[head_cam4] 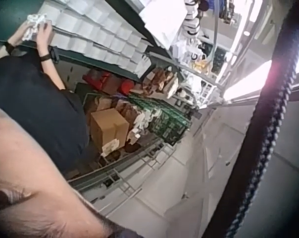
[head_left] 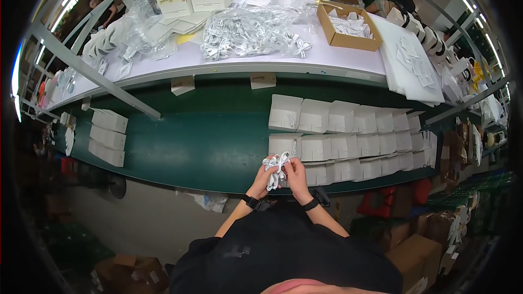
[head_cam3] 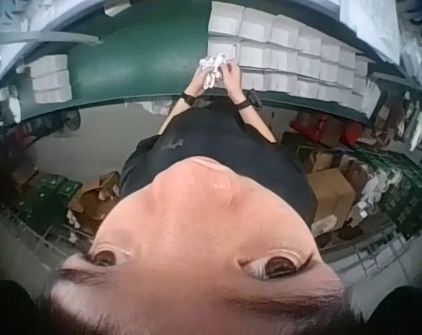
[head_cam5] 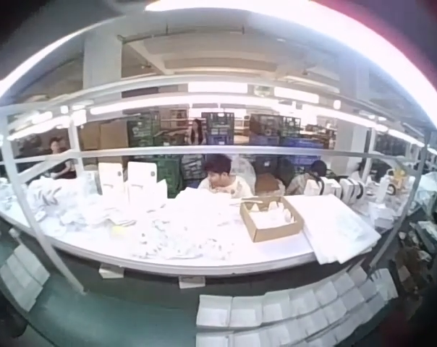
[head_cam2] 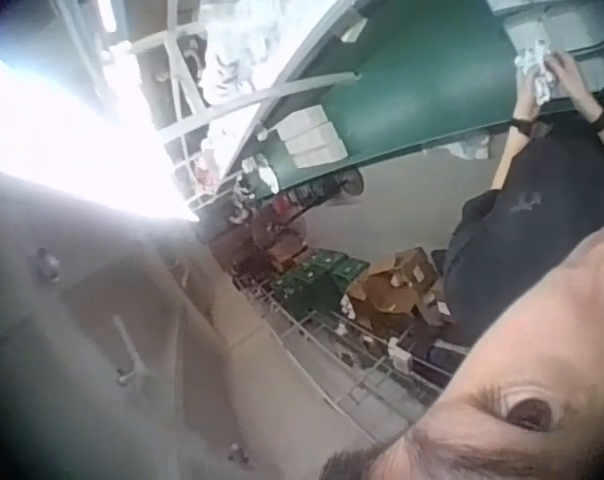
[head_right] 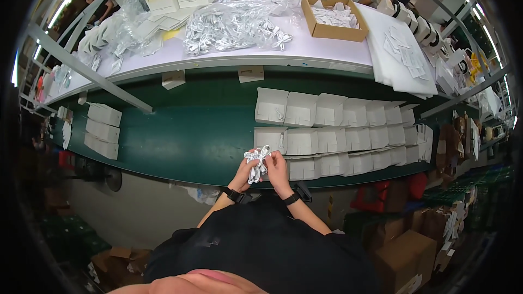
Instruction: The person places a cable and a manual into each open box on the table, then folds and closes the boxes by hand.
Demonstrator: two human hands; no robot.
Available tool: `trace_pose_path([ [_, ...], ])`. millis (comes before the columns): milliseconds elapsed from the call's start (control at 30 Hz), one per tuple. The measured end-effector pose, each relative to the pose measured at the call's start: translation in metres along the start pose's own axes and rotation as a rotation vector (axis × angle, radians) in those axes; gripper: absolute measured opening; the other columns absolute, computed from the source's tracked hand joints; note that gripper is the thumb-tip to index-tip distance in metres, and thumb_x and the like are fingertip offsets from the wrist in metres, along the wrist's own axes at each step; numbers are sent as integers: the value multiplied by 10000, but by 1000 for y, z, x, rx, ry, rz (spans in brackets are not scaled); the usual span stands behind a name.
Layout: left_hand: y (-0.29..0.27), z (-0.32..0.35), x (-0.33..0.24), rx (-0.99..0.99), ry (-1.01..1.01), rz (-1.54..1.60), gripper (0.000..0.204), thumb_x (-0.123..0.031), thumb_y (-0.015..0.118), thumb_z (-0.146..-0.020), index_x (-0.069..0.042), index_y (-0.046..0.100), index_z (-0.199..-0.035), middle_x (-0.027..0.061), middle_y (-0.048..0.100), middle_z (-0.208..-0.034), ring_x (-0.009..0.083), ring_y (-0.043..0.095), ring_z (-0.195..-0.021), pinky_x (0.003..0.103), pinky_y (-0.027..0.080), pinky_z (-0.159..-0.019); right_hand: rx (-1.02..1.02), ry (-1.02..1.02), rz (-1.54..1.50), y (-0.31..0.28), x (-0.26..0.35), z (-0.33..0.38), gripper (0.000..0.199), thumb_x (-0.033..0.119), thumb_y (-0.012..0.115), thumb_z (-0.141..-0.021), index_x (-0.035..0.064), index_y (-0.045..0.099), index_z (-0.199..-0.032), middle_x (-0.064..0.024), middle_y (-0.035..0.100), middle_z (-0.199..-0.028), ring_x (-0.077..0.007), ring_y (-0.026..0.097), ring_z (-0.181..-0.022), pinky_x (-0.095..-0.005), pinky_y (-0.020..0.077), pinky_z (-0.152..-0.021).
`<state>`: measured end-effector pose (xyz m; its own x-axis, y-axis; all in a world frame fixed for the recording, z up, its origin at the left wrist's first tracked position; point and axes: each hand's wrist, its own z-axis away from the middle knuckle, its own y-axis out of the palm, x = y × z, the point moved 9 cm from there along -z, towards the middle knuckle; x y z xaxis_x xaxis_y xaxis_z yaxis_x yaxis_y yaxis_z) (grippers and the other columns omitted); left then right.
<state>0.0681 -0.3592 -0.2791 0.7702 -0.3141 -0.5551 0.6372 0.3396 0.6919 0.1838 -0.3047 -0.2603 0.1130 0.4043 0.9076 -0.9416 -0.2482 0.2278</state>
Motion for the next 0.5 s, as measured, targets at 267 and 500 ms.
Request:
trace_pose_path([
  [267, -5, -4, 6, -117, 77, -297, 531, -100, 627, -1008, -118, 434, -1502, 89, 674, -1210, 168, 715, -835, 304, 617, -505, -202, -311, 515, -4, 50, 20, 160, 110, 669, -1001, 32, 544, -937, -35, 665, -816, -184, 636, -688, -334, 504, -618],
  [500, -11, -4, -2, -96, 80, -161, 545, -36, 579, -997, -123, 410, -1507, 113, 687, -1158, 166, 712, -835, 290, 622, -536, -171, 18, -294, -15, 18, 5, 177, 136, 637, -1036, 27, 537, -939, -57, 678, -835, -124, 672, -715, -287, 520, -614],
])
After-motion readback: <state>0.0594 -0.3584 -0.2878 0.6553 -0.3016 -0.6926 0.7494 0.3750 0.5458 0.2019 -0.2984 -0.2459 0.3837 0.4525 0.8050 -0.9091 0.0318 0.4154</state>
